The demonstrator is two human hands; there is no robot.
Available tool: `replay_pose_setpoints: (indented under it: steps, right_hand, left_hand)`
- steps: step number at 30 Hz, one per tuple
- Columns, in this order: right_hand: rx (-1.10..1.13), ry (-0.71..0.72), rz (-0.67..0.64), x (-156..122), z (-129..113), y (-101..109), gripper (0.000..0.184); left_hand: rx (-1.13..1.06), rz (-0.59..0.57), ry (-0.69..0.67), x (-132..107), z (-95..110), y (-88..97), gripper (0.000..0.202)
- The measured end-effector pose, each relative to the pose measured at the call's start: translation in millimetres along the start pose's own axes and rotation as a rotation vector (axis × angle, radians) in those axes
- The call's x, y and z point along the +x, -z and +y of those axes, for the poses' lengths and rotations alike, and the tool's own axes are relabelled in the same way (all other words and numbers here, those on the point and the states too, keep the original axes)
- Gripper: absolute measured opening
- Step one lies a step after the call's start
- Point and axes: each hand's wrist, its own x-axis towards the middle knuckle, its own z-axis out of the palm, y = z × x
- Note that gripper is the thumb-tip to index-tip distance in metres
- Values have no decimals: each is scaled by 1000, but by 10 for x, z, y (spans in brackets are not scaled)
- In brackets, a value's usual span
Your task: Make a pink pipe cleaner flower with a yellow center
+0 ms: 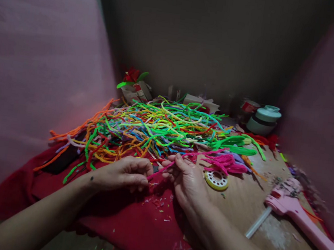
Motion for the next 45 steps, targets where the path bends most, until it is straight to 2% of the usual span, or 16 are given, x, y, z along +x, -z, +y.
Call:
replay_pose_setpoints:
  steps: [4, 8, 12, 18, 21, 29, 34, 39, 45]
  right_hand:
    - [-50, 29, -4, 2, -30, -9, 20]
    - [-177, 62, -50, -41, 2, -14, 23]
    - [-369, 17, -132, -78, 82, 2, 22]
    - [-278, 65, -95, -68, 64, -37, 19]
    - [-246, 78, -91, -65, 38, -43, 19]
    - [-295, 13, -167, -65, 70, 8, 15]
    - [-286, 58, -124, -83, 56, -21, 16]
    - [-290, 55, -65, -118, 40, -54, 21]
    - [-285, 84, -126, -108, 54, -35, 18]
  left_hand:
    - [-43, -21, 20, 28, -43, -13, 16]
    - [-64, 36, 64, 51, -71, -42, 17]
    - [-56, 83, 48, 45, -53, -62, 20]
    - [-134, 59, 29, 12, -51, -18, 18]
    - [-139, 85, 51, 5, -65, 3, 18]
    - [-172, 129, 56, -4, -53, -14, 22]
    - [-132, 184, 3, -2, -50, -28, 25]
    - [-118, 240, -45, -3, -35, -60, 17]
    - [-192, 228, -34, 23, -65, -81, 20]
